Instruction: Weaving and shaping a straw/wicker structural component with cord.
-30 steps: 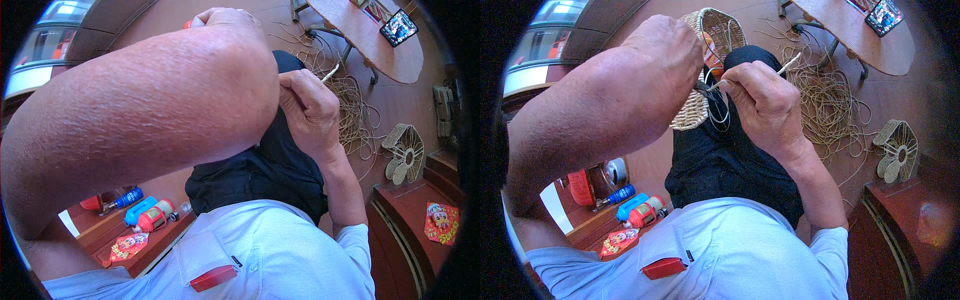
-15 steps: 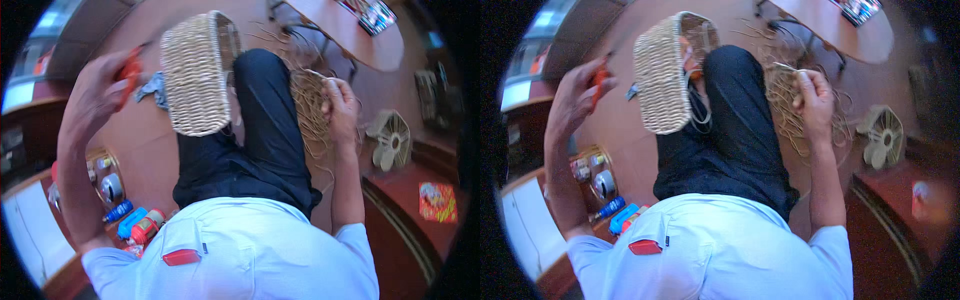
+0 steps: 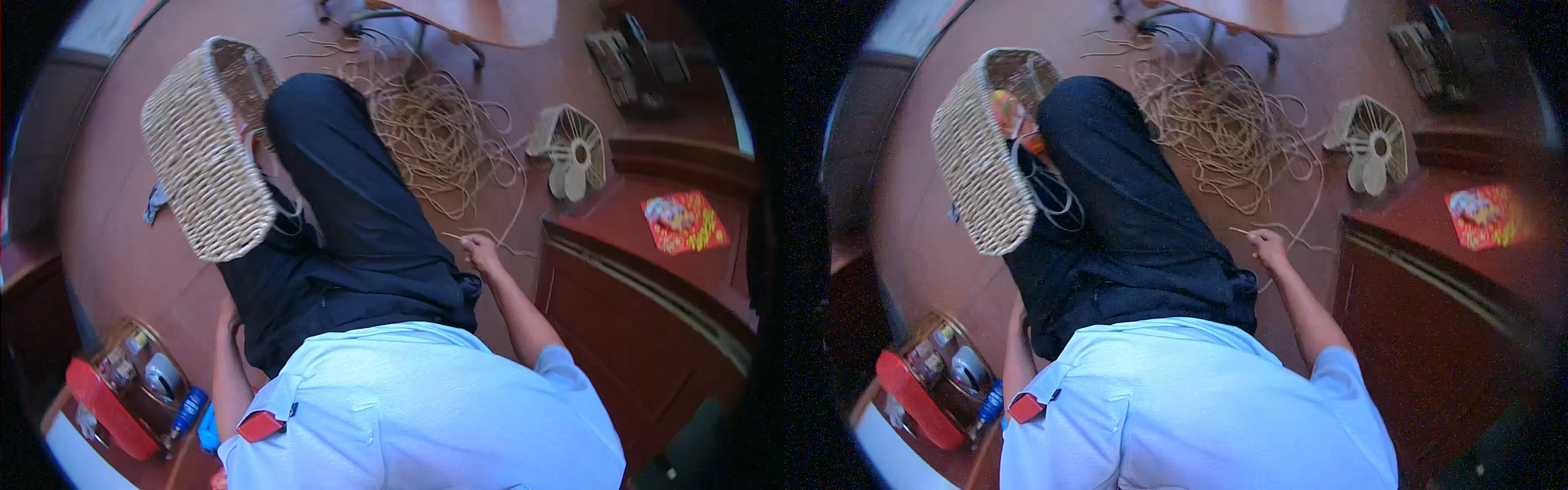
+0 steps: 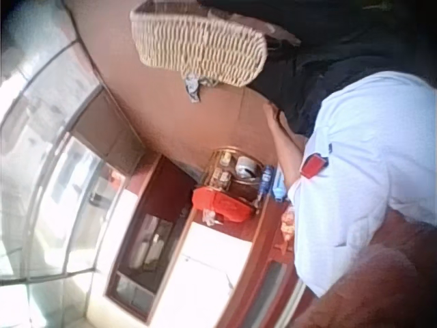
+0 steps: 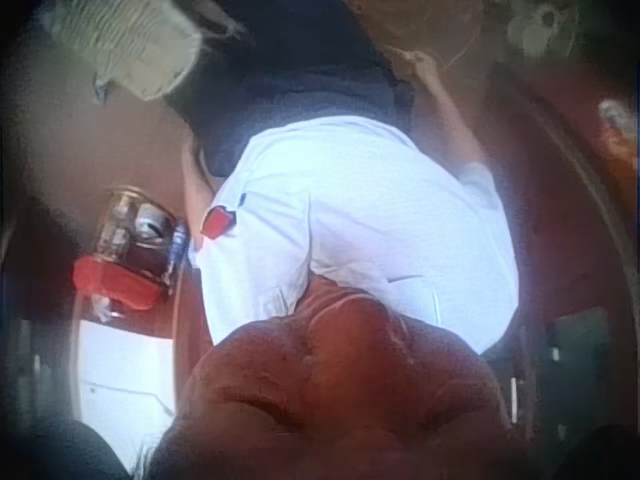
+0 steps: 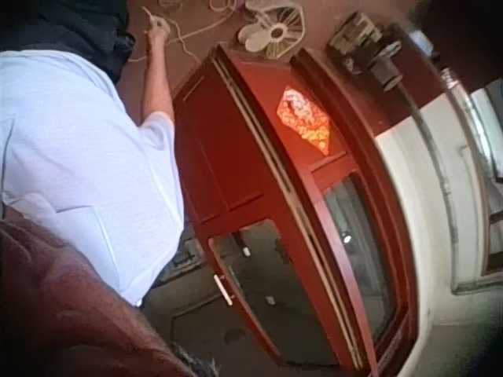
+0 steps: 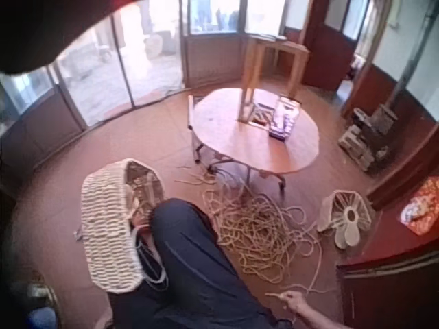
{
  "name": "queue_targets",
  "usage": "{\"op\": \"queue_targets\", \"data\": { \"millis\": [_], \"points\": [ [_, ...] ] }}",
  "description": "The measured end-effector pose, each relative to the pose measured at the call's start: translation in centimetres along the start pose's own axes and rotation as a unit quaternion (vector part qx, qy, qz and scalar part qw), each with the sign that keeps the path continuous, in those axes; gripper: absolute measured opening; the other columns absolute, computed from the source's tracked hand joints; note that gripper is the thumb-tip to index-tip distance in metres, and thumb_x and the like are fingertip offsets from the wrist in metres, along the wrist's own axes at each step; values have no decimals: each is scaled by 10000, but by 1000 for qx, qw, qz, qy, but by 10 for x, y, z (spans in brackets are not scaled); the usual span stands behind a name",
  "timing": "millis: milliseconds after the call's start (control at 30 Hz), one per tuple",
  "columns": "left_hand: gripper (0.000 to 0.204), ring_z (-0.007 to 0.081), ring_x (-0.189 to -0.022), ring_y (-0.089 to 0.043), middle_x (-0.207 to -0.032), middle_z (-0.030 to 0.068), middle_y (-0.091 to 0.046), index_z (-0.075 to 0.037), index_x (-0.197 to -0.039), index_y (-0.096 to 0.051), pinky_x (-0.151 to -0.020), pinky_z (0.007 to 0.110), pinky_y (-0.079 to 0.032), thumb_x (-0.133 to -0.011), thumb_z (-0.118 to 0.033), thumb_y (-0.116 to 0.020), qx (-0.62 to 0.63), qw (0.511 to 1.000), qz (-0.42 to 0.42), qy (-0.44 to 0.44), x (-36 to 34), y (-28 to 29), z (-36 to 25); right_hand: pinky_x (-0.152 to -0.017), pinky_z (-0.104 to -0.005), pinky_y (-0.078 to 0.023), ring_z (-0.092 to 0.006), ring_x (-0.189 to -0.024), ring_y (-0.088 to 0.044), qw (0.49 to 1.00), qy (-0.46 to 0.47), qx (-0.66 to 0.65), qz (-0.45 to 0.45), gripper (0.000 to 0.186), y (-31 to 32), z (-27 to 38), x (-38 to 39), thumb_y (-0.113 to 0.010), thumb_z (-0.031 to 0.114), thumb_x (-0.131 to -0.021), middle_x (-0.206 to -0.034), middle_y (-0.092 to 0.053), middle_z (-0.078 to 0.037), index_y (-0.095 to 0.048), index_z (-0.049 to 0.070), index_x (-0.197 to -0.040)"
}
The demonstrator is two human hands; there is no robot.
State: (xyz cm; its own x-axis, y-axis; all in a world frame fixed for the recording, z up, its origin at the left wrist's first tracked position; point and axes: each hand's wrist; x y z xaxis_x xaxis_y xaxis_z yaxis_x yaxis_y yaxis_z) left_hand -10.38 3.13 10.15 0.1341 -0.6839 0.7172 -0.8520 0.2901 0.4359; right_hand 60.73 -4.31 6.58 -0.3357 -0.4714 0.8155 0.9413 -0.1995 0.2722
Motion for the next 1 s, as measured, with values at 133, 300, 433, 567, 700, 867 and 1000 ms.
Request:
{"op": "queue_targets", "data": {
  "millis": [133, 300, 433, 567, 700, 867, 1000],
  "points": [
    [210, 243, -846, -761, -899, 136, -791, 19, -1005, -822, -715, 389, -603, -1014, -117, -663, -32, 996, -65, -59, -31, -57, 47, -431, -200, -347, -50, -538, -514, 998, -5, -68, 7, 253, 16, 78, 27, -637, 207, -1073, -1021, -777, -25, -687, 86, -1290],
    [211, 247, -921, -764, -959, 132, -805, -3, -1037, -833, -761, 393, -606, -1015, -123, -660, -63, 984, -135, -97, -57, -127, 96, -429, -218, -362, -54, -510, -512, 998, 60, -8, 21, 312, 37, 130, -4, -643, 249, -1084, -1084, -808, -60, -675, 33, -1306],
    [214, 239, -916, -758, -962, 125, -800, -8, -1045, -827, -761, 387, -603, -1022, -135, -657, 8, 986, -137, -98, -60, -166, 98, -421, -207, -351, -58, -498, -459, 995, 39, -89, 23, 396, 54, 180, -5, -626, 266, -1102, -1243, -786, -104, -594, 30, -1419],
    [218, 230, -912, -752, -964, 117, -795, -13, -1053, -822, -762, 381, -600, -1030, -148, -653, 33, 990, -51, -127, -30, -105, 195, -527, -170, -394, -46, -687, -496, 944, 113, -274, 144, 379, 3, 272, 37, -635, 224, -1107, -1420, -688, -88, -554, 66, -1442],
    [221, 221, -907, -745, -967, 110, -791, -18, -1060, -816, -763, 376, -597, -1037, -161, -649, 60, 984, -16, -168, -14, -97, 238, -589, -187, -432, -50, -737, -516, 876, 162, -362, 273, 286, -10, 314, 45, -645, 210, -1102, -1213, -709, -19, -627, 99, -1365],
    [226, 210, -901, -738, -971, 101, -785, -24, -1070, -809, -764, 368, -593, -1046, -176, -645, 55, 981, 24, -187, -37, -73, 216, -601, -222, -449, -57, -731, -539, 910, 195, -309, 195, 225, 1, 300, 45, -668, 226, -1089, -1040, -688, 21, -685, 126, -1290],
    [229, 202, -897, -732, -973, 94, -780, -29, -1077, -804, -764, 363, -590, -1054, -189, -641, 41, 983, 38, -173, -17, -53, 203, -582, -237, -425, -56, -681, -527, 981, 187, 10, 42, 193, 5, 223, 22, -704, 274, -1060, -875, -653, 51, -739, 108, -1152]
  ]
}}
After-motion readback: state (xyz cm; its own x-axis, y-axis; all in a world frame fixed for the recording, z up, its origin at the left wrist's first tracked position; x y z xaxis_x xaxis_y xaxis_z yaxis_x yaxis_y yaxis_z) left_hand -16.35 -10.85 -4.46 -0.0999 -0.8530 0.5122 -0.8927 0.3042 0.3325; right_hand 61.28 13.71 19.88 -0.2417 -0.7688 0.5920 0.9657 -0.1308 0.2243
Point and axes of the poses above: each hand's wrist, its own x-axis away from the middle knuckle, its own y-axis out of the back of the hand, z = x × y
